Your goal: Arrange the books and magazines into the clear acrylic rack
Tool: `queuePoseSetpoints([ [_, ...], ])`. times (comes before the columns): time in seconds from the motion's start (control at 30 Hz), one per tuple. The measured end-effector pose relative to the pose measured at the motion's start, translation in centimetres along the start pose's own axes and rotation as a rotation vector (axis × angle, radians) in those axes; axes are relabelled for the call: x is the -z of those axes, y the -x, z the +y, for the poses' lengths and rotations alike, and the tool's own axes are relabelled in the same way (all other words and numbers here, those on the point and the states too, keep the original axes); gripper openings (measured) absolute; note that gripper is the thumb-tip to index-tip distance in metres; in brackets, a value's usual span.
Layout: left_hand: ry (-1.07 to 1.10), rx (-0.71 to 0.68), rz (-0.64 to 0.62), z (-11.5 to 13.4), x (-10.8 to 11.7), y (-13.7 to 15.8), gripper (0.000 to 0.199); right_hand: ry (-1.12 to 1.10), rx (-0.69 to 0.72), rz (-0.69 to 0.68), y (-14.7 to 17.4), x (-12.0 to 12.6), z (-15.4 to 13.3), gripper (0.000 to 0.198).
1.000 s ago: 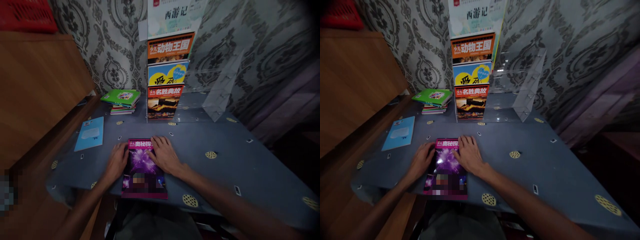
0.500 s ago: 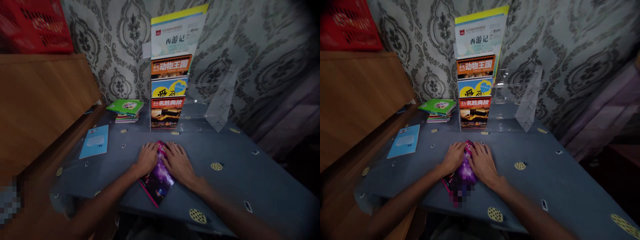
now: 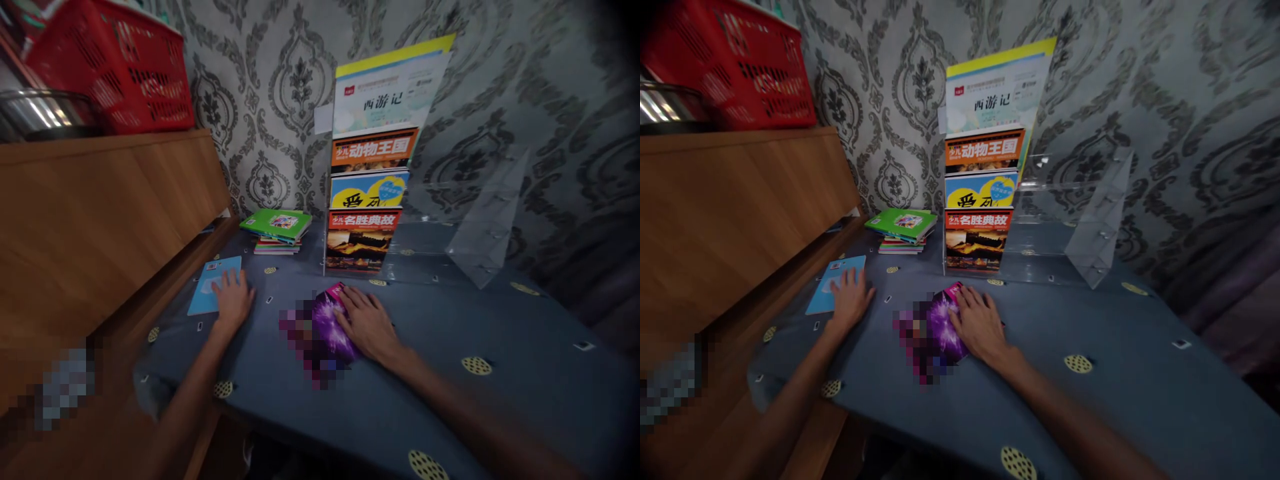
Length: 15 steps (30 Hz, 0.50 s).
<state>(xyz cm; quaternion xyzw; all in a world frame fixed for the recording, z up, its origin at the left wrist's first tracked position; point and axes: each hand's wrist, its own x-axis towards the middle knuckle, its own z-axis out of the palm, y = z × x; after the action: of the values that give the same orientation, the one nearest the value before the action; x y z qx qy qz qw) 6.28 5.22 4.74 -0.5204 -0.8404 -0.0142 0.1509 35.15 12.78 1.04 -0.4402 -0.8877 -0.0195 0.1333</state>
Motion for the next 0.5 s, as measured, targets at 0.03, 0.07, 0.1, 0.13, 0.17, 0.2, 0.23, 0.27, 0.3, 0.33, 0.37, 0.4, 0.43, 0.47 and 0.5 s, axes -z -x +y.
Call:
queuePoseSetpoints([
  [0.03, -0.004, 0.076, -0.036, -1.0, 0.0, 0.0, 0.054, 0.009, -0.011, 0.009, -0.1, 0.0, 0.0, 0.052],
  [0.07, -0.001, 0.133, -0.082, -1.7, 0.1, 0.0, 0.055, 0.015, -0.018, 0.019, -0.2, -0.1, 0.0, 0.052],
  [0.1, 0.004, 0.171, -0.130, -2.2, 0.3, 0.1, 0.055, 0.018, -0.022, 0.029, -0.2, -0.2, 0.0, 0.052],
  [0.13, 0.004, 0.189, -0.179, -2.4, 0.5, 0.1, 0.055, 0.017, -0.023, 0.038, -0.2, -0.3, 0.0, 0.052],
  [0.17, 0.001, 0.188, -0.225, -2.6, 0.7, 0.0, 0.055, 0.014, -0.024, 0.044, -0.1, -0.5, 0.1, 0.052],
  [0.2, -0.004, 0.177, -0.263, -2.6, 1.0, -0.1, 0.053, 0.012, -0.026, 0.048, -0.1, -0.6, 0.2, 0.052],
  [0.23, -0.009, 0.161, -0.295, -2.7, 1.2, -0.4, 0.051, 0.011, -0.028, 0.052, 0.0, -0.8, 0.3, 0.052],
  [0.27, -0.011, 0.141, -0.325, -2.7, 1.4, -0.7, 0.049, 0.010, -0.028, 0.059, 0.0, -1.0, 0.4, 0.051],
  [0.3, -0.011, 0.120, -0.349, -2.8, 1.6, -1.1, 0.045, 0.010, -0.025, 0.072, 0.1, -1.1, 0.5, 0.050],
  [0.33, -0.010, 0.102, -0.365, -2.8, 1.7, -1.5, 0.042, 0.010, -0.017, 0.093, 0.2, -1.3, 0.6, 0.049],
  [0.37, -0.012, 0.086, -0.375, -2.9, 1.8, -2.0, 0.039, 0.009, 0.002, 0.122, 0.3, -1.4, 0.7, 0.048],
  [0.4, -0.015, 0.070, -0.385, -2.9, 1.8, -2.4, 0.037, 0.005, 0.038, 0.157, 0.5, -1.5, 0.7, 0.047],
  [0.43, -0.018, 0.055, -0.395, -2.9, 1.7, -2.9, 0.035, -0.004, 0.094, 0.193, 0.8, -1.5, 0.7, 0.045],
  [0.47, -0.022, 0.042, -0.401, -2.7, 1.5, -3.3, 0.035, -0.019, 0.165, 0.227, 1.0, -1.5, 0.6, 0.043],
  [0.5, -0.027, 0.032, -0.405, -2.5, 1.3, -3.6, 0.035, -0.041, 0.247, 0.256, 1.3, -1.3, 0.4, 0.041],
])
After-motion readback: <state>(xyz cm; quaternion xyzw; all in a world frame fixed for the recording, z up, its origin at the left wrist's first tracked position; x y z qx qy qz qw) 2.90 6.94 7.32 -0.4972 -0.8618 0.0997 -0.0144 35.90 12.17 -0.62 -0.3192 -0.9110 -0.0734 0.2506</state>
